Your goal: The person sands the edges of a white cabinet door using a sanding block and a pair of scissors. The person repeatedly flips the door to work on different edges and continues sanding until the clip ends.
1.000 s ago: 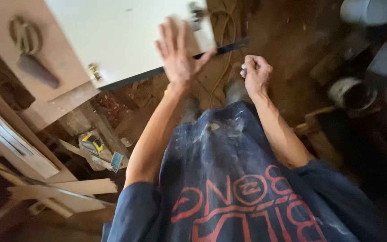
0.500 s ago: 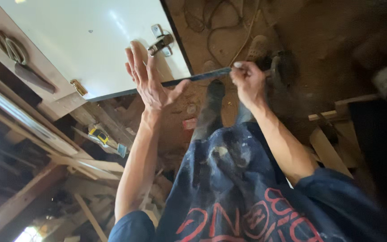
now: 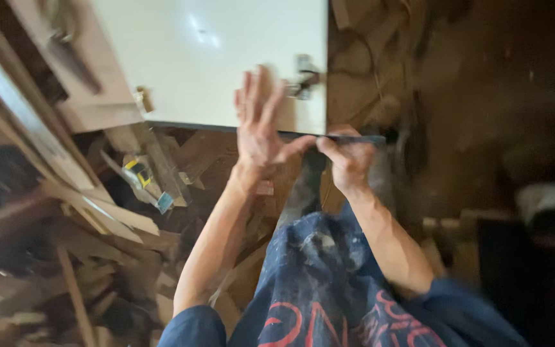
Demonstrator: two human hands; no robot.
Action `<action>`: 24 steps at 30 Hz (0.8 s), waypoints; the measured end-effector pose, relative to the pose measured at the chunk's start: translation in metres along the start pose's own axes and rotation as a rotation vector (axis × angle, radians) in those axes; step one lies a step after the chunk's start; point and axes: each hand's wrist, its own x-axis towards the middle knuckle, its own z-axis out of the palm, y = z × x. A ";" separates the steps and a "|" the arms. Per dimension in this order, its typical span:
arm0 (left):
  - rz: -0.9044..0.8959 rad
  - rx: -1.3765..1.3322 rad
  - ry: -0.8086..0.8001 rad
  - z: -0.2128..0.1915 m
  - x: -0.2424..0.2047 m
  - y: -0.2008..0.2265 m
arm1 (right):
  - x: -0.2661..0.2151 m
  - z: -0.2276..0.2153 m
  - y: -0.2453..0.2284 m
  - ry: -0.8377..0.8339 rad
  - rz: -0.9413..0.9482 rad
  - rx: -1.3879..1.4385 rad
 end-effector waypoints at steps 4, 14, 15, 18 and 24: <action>-0.015 0.032 0.002 0.002 0.000 -0.002 | -0.003 0.005 -0.004 0.011 -0.053 0.059; -0.071 0.068 -0.081 -0.014 -0.002 0.003 | -0.027 -0.027 0.001 -0.243 0.150 -0.476; -0.068 0.062 -0.076 -0.016 -0.006 0.000 | -0.034 -0.032 -0.002 -0.287 0.169 -0.494; -0.096 0.016 0.010 -0.022 -0.025 -0.011 | -0.050 -0.035 -0.024 -0.353 0.251 -0.564; -0.198 -0.078 0.440 -0.033 -0.074 -0.054 | -0.053 0.016 -0.081 -0.525 0.078 -0.612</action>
